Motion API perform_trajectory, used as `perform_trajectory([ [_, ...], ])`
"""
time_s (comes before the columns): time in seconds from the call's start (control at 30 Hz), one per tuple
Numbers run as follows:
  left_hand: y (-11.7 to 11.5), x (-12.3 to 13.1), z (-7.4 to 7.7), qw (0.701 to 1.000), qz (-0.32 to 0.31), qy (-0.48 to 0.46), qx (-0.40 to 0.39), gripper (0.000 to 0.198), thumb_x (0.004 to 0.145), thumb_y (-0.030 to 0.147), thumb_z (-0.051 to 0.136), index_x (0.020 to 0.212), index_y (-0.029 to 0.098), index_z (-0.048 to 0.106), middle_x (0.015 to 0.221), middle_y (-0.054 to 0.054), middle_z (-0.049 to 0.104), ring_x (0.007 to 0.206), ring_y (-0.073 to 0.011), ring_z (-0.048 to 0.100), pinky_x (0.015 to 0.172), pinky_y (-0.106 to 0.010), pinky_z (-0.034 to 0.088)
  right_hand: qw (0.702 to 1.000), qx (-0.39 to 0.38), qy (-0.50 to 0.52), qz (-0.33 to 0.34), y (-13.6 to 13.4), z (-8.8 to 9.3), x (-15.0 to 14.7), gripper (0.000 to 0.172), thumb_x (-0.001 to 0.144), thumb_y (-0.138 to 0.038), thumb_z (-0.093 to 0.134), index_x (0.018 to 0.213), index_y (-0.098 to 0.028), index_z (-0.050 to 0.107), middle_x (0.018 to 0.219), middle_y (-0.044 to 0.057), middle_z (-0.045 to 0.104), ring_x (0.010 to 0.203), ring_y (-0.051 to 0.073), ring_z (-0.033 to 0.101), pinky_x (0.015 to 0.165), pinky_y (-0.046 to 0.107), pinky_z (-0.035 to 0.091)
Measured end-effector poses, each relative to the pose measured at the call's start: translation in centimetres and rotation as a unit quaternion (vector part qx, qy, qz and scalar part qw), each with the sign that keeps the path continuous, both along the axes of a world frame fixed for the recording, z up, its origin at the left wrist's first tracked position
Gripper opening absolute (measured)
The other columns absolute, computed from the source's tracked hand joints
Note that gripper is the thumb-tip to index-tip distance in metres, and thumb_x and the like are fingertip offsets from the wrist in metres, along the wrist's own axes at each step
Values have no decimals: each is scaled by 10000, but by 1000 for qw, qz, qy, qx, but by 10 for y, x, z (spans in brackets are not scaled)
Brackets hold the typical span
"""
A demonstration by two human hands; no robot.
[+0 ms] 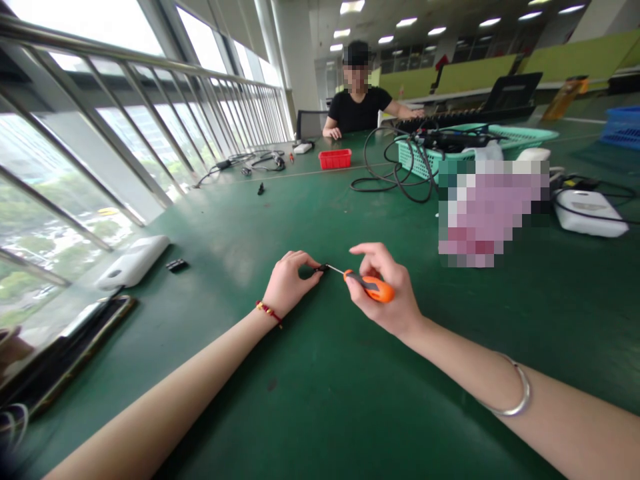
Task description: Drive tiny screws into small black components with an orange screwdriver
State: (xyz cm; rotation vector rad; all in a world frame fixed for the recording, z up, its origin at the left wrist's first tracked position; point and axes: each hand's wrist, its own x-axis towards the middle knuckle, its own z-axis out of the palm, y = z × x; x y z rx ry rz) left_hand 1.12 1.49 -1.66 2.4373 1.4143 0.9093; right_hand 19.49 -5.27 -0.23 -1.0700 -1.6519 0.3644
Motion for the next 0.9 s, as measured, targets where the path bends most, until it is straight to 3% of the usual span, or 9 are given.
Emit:
perform_trajectory([
  [0.07, 0, -1, 0, 1000, 13, -19, -17, 24, 719, 203, 602, 700, 189, 603, 778, -10, 657, 811, -186, 566, 739, -322, 463, 999, -37, -32, 20, -2, 1, 1, 121, 808, -266, 493, 875, -192, 562, 492, -56, 477, 403, 92, 421, 452, 238, 348],
  [0.17, 1, -2, 0, 998, 22, -42, -46, 34, 720, 220, 610, 715, 186, 610, 773, -10, 667, 806, -184, 578, 725, -318, 466, 1000, -17, -23, 7, -5, 1, 2, 150, 827, -275, 470, 770, -196, 585, 535, -27, 568, 437, 100, 495, 487, 240, 380],
  [0.27, 1, -3, 1, 996, 24, -62, -64, 42, 717, 222, 619, 717, 180, 614, 777, -11, 670, 793, -176, 587, 736, -316, 471, 1000, -7, -5, -20, -3, 0, 2, 145, 830, -286, 490, 805, -196, 601, 684, 4, 642, 539, 116, 565, 540, 237, 421],
  [0.4, 2, -3, 1, 995, 20, -67, -71, 47, 708, 221, 630, 725, 177, 624, 776, -14, 672, 787, -176, 590, 730, -315, 474, 999, -44, -18, -4, 6, -5, 0, 150, 813, -304, 540, 881, -191, 611, 882, 38, 664, 724, 145, 610, 654, 249, 462],
  [0.63, 1, -3, 2, 995, 13, -69, -63, 41, 705, 212, 618, 730, 181, 627, 765, -9, 674, 767, -167, 592, 730, -309, 480, 990, -132, -48, 11, 14, -13, 2, 169, 792, -308, 554, 887, -182, 615, 913, 42, 660, 764, 167, 612, 675, 270, 456],
  [0.9, -1, -2, 4, 997, 16, -64, -48, 42, 703, 223, 613, 721, 189, 630, 767, -5, 671, 792, -175, 582, 752, -320, 467, 987, -142, -70, 22, 14, -15, 2, 147, 774, -256, 553, 883, -178, 615, 889, 34, 658, 738, 156, 607, 685, 266, 448],
])
